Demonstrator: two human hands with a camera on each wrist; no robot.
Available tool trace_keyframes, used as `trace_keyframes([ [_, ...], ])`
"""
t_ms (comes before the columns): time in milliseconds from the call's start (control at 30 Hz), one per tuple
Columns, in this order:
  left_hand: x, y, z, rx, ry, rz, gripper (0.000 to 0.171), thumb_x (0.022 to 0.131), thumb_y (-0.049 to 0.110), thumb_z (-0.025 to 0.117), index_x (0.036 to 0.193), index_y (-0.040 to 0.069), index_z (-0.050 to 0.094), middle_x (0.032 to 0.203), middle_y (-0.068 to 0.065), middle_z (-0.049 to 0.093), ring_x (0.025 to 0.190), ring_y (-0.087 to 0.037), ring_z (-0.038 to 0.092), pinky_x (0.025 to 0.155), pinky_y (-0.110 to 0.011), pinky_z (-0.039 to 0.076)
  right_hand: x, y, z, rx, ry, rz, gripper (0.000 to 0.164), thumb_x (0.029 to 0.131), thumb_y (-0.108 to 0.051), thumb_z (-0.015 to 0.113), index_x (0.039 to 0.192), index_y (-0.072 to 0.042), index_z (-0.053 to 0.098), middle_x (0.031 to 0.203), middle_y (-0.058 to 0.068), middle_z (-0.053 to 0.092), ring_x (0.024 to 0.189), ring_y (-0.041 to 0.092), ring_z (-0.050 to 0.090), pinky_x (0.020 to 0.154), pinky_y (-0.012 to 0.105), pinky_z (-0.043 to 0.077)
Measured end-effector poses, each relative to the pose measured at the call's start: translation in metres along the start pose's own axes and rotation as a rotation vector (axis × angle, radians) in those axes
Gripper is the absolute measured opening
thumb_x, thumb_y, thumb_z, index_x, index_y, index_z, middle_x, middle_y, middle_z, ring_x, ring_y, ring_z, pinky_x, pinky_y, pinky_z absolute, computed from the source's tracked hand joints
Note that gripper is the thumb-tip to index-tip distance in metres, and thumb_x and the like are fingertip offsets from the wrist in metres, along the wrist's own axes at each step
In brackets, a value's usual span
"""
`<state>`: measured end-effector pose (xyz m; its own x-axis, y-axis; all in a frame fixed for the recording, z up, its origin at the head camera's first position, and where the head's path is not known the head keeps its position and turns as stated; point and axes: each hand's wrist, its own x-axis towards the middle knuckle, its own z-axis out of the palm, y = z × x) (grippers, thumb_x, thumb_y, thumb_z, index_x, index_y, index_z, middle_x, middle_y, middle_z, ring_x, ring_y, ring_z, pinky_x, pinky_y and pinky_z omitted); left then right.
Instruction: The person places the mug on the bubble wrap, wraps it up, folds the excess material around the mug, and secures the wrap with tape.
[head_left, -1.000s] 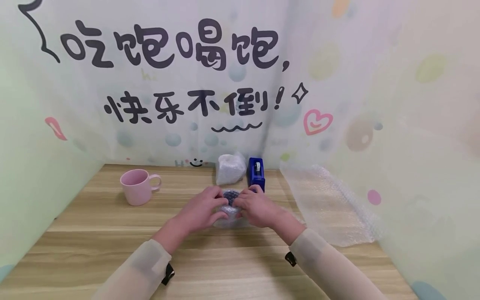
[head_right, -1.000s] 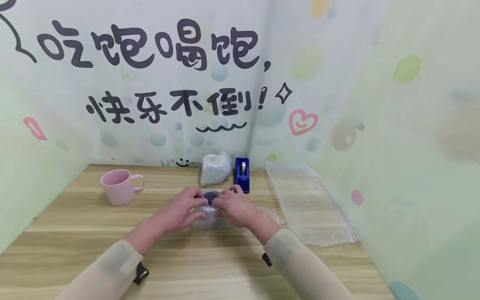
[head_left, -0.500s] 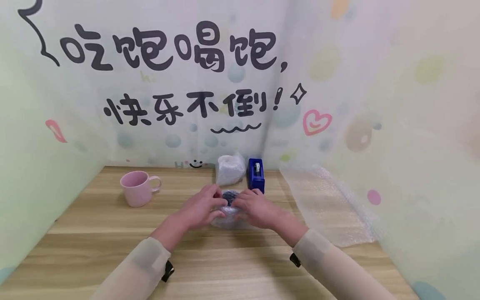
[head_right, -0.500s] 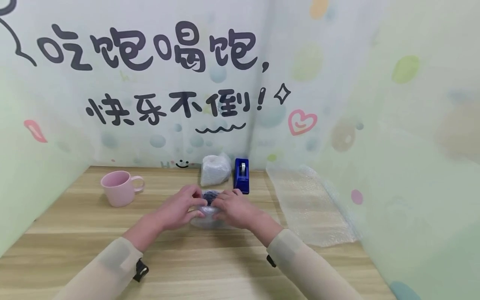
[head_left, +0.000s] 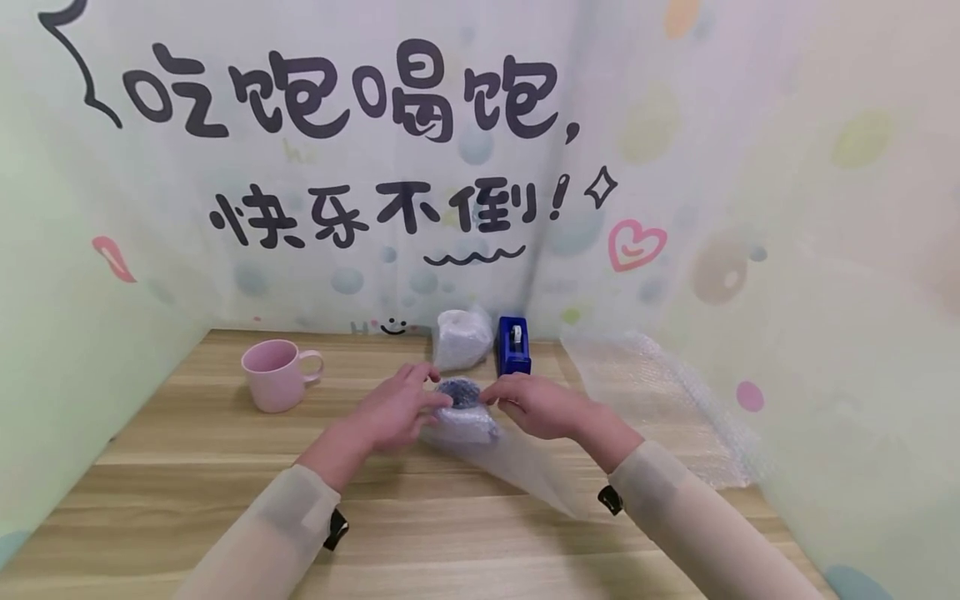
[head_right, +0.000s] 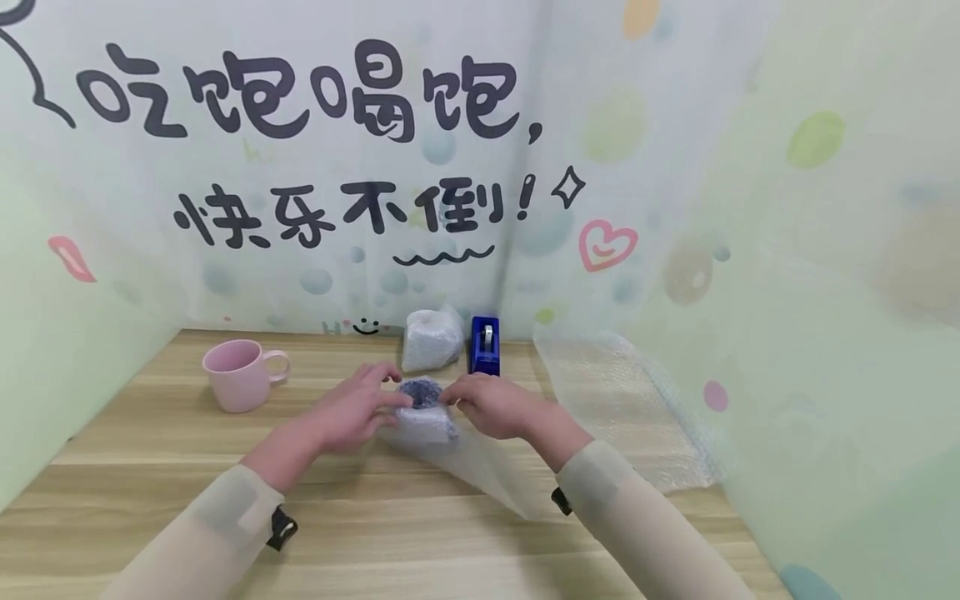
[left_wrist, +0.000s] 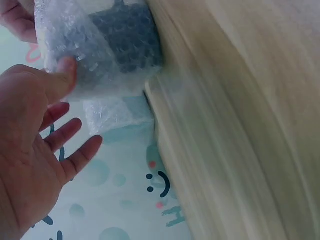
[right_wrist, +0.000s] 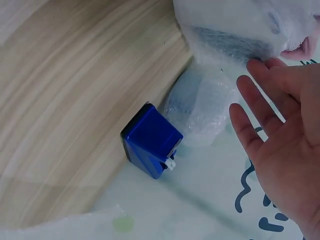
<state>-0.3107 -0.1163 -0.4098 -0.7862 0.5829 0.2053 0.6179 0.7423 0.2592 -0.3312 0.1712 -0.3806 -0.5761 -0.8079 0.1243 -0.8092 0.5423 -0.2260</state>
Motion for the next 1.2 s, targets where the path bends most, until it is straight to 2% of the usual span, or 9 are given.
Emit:
trace_keyframes([
  [200, 0.006, -0.002, -0.002, 0.072, -0.027, -0.010, 0.045, 0.100, -0.002, 0.071, 0.138, 0.021, 0.077, 0.153, -0.019, 0.055, 0.141, -0.042, 0.055, 0.113, -0.060, 0.054, -0.002, -0.011, 0.006, -0.007, -0.003, 0.015, 0.027, 0.107, -0.007, 0.067, 0.132, -0.008, 0.075, 0.123, 0.004, 0.077, 0.120, 0.023, 0.071, 0.106, 0.042, 0.059],
  [300, 0.010, -0.002, -0.001, 0.088, -0.038, -0.017, 0.052, 0.099, -0.008, 0.068, 0.140, 0.023, 0.076, 0.148, -0.018, 0.059, 0.133, -0.040, 0.060, 0.108, -0.057, 0.057, -0.001, -0.017, 0.011, 0.006, 0.004, 0.038, 0.027, 0.106, -0.012, 0.072, 0.133, -0.010, 0.075, 0.119, 0.001, 0.075, 0.115, 0.019, 0.070, 0.101, 0.038, 0.061],
  [433, 0.016, -0.002, 0.002, 0.093, -0.039, -0.004, 0.060, 0.094, -0.013, 0.065, 0.143, 0.021, 0.074, 0.139, -0.016, 0.062, 0.120, -0.036, 0.064, 0.101, -0.053, 0.059, 0.003, -0.020, 0.023, -0.039, 0.066, -0.003, 0.027, 0.104, -0.017, 0.077, 0.129, -0.010, 0.077, 0.113, 0.002, 0.069, 0.103, 0.014, 0.065, 0.091, 0.030, 0.060],
  [500, 0.016, -0.003, 0.004, 0.074, -0.038, 0.002, 0.057, 0.096, -0.010, 0.060, 0.143, 0.020, 0.073, 0.138, -0.016, 0.062, 0.117, -0.035, 0.064, 0.098, -0.052, 0.059, 0.005, -0.020, 0.029, -0.062, 0.115, -0.032, 0.025, 0.103, -0.018, 0.079, 0.126, -0.009, 0.078, 0.109, 0.002, 0.065, 0.097, 0.013, 0.060, 0.086, 0.026, 0.058],
  [600, 0.015, -0.003, 0.007, -0.014, -0.031, -0.011, 0.052, 0.099, 0.003, 0.050, 0.145, 0.015, 0.071, 0.139, -0.018, 0.060, 0.119, -0.035, 0.061, 0.099, -0.055, 0.057, 0.008, -0.019, 0.037, -0.066, 0.177, -0.061, 0.022, 0.101, -0.016, 0.081, 0.121, -0.007, 0.080, 0.103, 0.003, 0.060, 0.092, 0.012, 0.055, 0.082, 0.023, 0.055],
  [767, 0.011, -0.004, 0.009, -0.133, -0.014, -0.025, 0.056, 0.099, 0.020, 0.040, 0.146, 0.010, 0.069, 0.144, -0.020, 0.056, 0.125, -0.037, 0.058, 0.103, -0.059, 0.053, 0.012, -0.017, 0.042, -0.078, 0.225, -0.068, 0.020, 0.099, -0.013, 0.082, 0.118, -0.006, 0.081, 0.101, 0.003, 0.060, 0.092, 0.014, 0.057, 0.082, 0.024, 0.055],
  [900, 0.011, -0.005, 0.010, -0.155, -0.016, -0.028, 0.054, 0.102, 0.024, 0.040, 0.145, 0.012, 0.069, 0.146, -0.019, 0.055, 0.126, -0.036, 0.057, 0.104, -0.059, 0.053, 0.012, -0.017, 0.045, -0.101, 0.235, -0.055, 0.020, 0.099, -0.014, 0.083, 0.116, -0.006, 0.080, 0.101, 0.003, 0.060, 0.092, 0.014, 0.057, 0.081, 0.024, 0.054],
  [1100, 0.014, -0.002, 0.011, -0.169, -0.018, -0.090, 0.048, 0.107, 0.042, 0.051, 0.142, 0.016, 0.073, 0.142, -0.015, 0.057, 0.121, -0.032, 0.058, 0.101, -0.053, 0.055, 0.010, -0.021, 0.045, -0.114, 0.226, -0.016, 0.019, 0.100, -0.014, 0.081, 0.117, -0.005, 0.078, 0.103, 0.004, 0.060, 0.093, 0.016, 0.058, 0.081, 0.026, 0.056],
  [1200, 0.017, 0.000, 0.011, -0.156, -0.013, -0.113, 0.046, 0.104, 0.044, 0.058, 0.138, 0.019, 0.076, 0.136, -0.012, 0.058, 0.116, -0.029, 0.059, 0.096, -0.048, 0.056, 0.005, -0.025, 0.046, -0.101, 0.220, 0.026, 0.031, 0.100, -0.016, 0.083, 0.125, -0.003, 0.069, 0.108, 0.006, 0.060, 0.095, 0.016, 0.062, 0.082, 0.028, 0.059],
])
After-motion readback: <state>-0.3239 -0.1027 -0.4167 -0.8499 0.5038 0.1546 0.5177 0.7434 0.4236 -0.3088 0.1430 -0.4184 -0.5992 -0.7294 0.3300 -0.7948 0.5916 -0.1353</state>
